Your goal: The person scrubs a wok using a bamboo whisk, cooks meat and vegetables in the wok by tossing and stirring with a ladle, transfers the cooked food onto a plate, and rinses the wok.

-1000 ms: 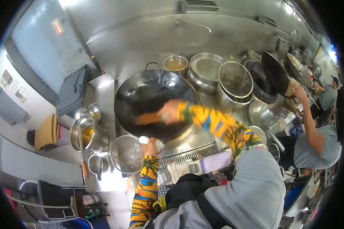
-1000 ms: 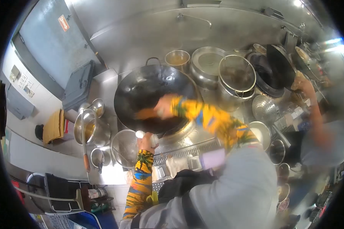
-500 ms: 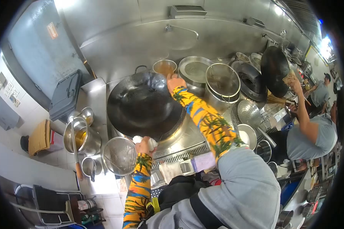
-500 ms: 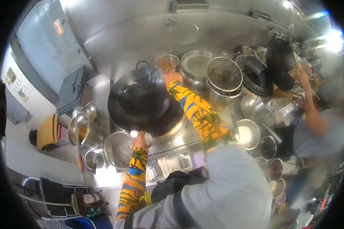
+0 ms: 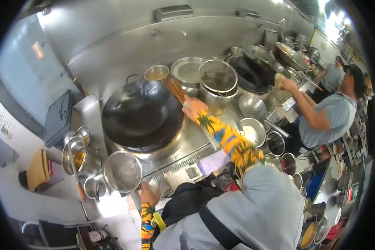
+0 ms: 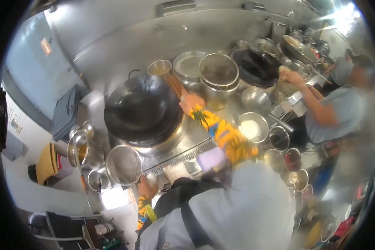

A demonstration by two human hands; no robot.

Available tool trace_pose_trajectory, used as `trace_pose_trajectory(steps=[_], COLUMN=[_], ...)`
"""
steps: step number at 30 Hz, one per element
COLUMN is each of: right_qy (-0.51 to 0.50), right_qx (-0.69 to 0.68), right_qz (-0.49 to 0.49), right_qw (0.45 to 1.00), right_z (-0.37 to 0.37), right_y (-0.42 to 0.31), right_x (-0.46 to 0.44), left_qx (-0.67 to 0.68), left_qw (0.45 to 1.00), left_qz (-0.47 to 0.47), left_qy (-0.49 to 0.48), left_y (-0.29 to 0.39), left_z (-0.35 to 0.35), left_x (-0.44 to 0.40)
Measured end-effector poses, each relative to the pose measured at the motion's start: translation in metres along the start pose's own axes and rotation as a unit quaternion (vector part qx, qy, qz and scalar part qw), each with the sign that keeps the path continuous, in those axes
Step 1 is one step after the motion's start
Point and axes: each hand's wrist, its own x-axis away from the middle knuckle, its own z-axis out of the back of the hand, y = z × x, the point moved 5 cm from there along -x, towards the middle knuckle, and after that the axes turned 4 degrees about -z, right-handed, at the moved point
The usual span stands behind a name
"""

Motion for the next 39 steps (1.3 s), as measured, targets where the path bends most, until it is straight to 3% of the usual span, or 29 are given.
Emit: trace_pose_trajectory(steps=[2, 3, 5, 7, 10, 12, 13, 14, 16, 17, 21, 22, 26, 28, 30, 34, 36, 38, 39], right_qy=[0.016, -0.003, 0.018, -0.035, -0.251, -0.174, 0.001, 0.059, 0.034, 0.046, -0.002, -0.022, 0.156, 0.174, 0.262, 0.333, 0.288, 0.408, 0.394], right_qx=[-0.075, -0.161, -0.108, -0.052, 0.035, 0.091, 0.082, 0.039, -0.14, -0.163, -0.18, -0.19, -0.211, -0.181, -0.147, -0.102, -0.094, -0.078, -0.131], right_qz=[-0.097, -0.124, -0.118, -0.146, -0.261, -0.153, -0.074, -0.042, -0.1, -0.117, -0.188, -0.193, -0.027, 0.009, 0.035, -0.082, -0.211, -0.261, -0.318], right_qw=[0.992, 0.979, 0.987, 0.987, 0.931, 0.968, 0.994, 0.997, 0.985, 0.979, 0.966, 0.962, 0.965, 0.968, 0.953, 0.934, 0.929, 0.872, 0.852], right_z=[-0.009, -0.027, -0.054, -0.074, -0.079, -0.067, -0.037, -0.009, 0.016, 0.026, 0.054, 0.058, 0.086, 0.099, 0.109, 0.095, 0.123, 0.135, 0.146], right_y=[0.025, 0.039, 0.052, 0.066, 0.085, 0.086, 0.07, 0.057, 0.054, 0.053, 0.038, 0.032, -0.014, -0.037, -0.05, -0.013, 0.011, 0.031, 0.042], right_x=[0.048, 0.08, 0.138, 0.177, 0.194, 0.204, 0.223, 0.237, 0.271, 0.29, 0.359, 0.374, 0.424, 0.454, 0.493, 0.578, 0.638, 0.705, 0.74], left_qx=[-0.09, -0.11, -0.135, -0.152, -0.177, -0.231, -0.242, -0.257, -0.195, -0.133, 0.097, 0.115, 0.157, 0.225, 0.214, 0.197, 0.265, 0.225, 0.206], left_qw=[0.984, 0.977, 0.973, 0.973, 0.958, 0.94, 0.937, 0.932, 0.958, 0.958, 0.946, 0.944, 0.906, 0.846, 0.807, 0.716, 0.777, 0.773, 0.766], left_qz=[0.118, 0.132, 0.132, 0.113, 0.061, 0.02, 0.003, -0.012, -0.192, -0.251, -0.307, -0.304, -0.349, -0.383, -0.447, -0.551, -0.284, -0.278, -0.274], left_qy=[-0.096, -0.123, -0.136, -0.132, -0.215, -0.25, -0.25, -0.254, -0.087, -0.022, -0.025, -0.057, -0.183, -0.294, -0.322, -0.382, -0.496, -0.524, -0.544], left_y=[0.021, 0.016, 0.016, 0.016, 0.018, 0.023, 0.026, 0.02, 0.027, 0.05, 0.105, 0.122, 0.192, 0.208, 0.225, 0.253, 0.256, 0.252, 0.253], left_z=[0.002, -0.009, -0.02, -0.019, -0.013, -0.01, -0.01, -0.007, 0.005, 0.022, 0.026, 0.021, -0.016, -0.05, -0.07, -0.109, -0.11, -0.126, -0.134], left_x=[0.009, 0.014, 0.004, 0.006, 0.002, -0.002, -0.007, -0.005, -0.009, -0.003, 0.008, 0.017, 0.078, 0.106, 0.138, 0.218, 0.27, 0.302, 0.316])
